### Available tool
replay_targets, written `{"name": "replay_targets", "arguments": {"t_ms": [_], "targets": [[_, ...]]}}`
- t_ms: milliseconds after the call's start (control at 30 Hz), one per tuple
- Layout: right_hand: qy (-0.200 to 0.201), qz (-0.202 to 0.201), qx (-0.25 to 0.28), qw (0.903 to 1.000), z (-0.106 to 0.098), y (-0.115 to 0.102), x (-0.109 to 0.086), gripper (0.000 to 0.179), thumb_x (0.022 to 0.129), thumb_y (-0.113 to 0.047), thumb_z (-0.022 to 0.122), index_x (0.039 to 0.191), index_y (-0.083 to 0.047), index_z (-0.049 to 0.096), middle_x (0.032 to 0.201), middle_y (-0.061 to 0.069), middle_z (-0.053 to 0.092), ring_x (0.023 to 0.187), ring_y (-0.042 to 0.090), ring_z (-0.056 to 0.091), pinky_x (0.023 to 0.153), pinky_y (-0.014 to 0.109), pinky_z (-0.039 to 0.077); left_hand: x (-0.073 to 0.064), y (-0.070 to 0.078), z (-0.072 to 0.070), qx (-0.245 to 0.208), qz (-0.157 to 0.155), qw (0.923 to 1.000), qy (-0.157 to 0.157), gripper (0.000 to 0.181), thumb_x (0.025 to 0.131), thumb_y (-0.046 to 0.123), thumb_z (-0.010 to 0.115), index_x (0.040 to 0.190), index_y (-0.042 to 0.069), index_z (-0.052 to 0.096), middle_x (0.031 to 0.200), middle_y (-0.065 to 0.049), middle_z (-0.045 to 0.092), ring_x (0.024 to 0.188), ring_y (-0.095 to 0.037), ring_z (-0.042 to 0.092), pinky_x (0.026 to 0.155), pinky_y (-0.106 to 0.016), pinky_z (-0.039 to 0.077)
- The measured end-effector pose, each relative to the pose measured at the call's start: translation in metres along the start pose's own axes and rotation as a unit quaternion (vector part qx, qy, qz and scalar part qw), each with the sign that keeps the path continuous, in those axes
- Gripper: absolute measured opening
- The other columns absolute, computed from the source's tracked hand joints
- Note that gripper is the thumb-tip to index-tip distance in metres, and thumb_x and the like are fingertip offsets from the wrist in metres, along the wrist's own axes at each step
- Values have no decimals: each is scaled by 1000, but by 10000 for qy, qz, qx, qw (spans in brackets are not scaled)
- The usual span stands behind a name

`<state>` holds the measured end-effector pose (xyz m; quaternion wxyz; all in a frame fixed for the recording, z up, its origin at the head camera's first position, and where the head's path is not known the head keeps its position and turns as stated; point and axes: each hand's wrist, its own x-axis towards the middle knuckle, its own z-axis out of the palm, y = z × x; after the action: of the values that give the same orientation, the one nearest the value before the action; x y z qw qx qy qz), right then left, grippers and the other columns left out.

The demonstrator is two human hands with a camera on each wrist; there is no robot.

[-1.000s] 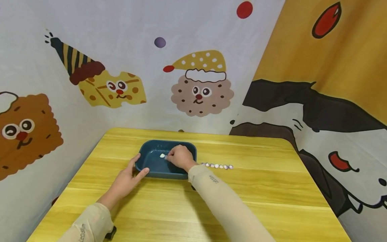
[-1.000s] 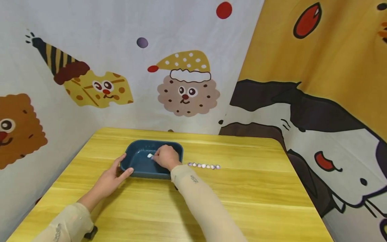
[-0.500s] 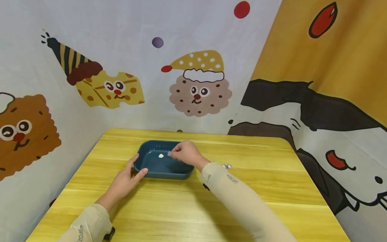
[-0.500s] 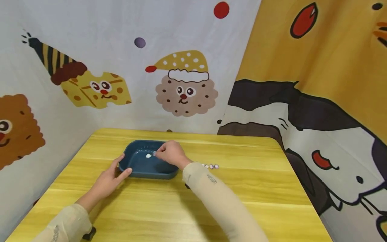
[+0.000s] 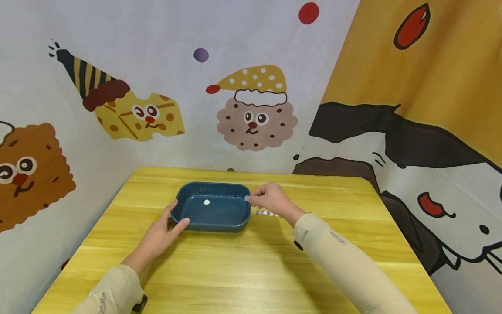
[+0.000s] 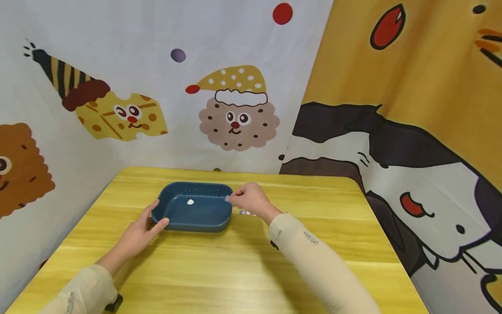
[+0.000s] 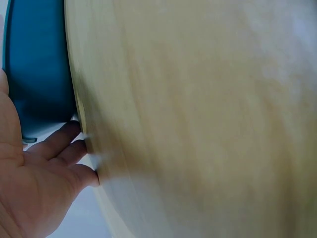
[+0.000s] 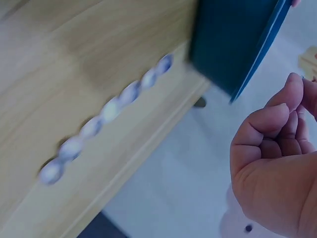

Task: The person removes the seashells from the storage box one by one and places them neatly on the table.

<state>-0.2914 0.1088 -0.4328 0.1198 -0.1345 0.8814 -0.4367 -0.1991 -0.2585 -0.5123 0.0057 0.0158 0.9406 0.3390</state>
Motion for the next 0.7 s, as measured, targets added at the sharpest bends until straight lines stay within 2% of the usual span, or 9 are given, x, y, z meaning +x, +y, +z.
{"name": "replay_targets", "arguments": {"t_ms": [133,300,400,467,567,700], "targets": [[161,214,63,9996,-22,17,-9,23,97,-36,78,89,-15,82,105,2,82,89,23,75,91,49,62,0,-1,0,3,-4,10000,19,92,106,67,51,174,20,11,151,-40,54,129,-56,63,106,-69,52],[305,588,116,9977,-54,48,-26,25,99,-35,77,96,-10,81,96,6,79,86,25,72,80,40,58,0,1,-1,2,-7,10000,-9,92,106,67,51,174,20,10,148,-39,57,120,-51,69,103,-66,54],[382,863,35,9955,-69,70,-36,27,100,-32,76,96,-6,80,93,11,79,83,24,69,74,37,55,1,3,-2,15,-15,10000,-8,92,106,67,50,174,20,9,147,-39,58,120,-52,69,103,-67,54],[419,1019,-66,9939,-76,85,-43,28,100,-30,75,97,-3,80,88,12,78,75,21,64,72,36,53,1,2,-2,17,-27,10000,-18,92,106,67,50,174,19,9,148,-40,56,124,-54,66,105,-68,52],[470,1185,-241,9915,-84,107,-51,29,99,-26,74,92,1,79,71,6,71,63,14,52,64,32,48,1,2,-2,2,-33,10000,-52,93,106,67,49,174,19,8,150,-41,55,128,-56,63,106,-70,51],[535,1484,-316,9870,-90,130,-55,28,97,-29,78,91,-1,81,70,4,72,62,13,56,62,30,49,1,1,-1,19,-28,10000,-50,93,107,67,49,174,19,8,149,-41,55,128,-56,64,105,-69,52]]}}
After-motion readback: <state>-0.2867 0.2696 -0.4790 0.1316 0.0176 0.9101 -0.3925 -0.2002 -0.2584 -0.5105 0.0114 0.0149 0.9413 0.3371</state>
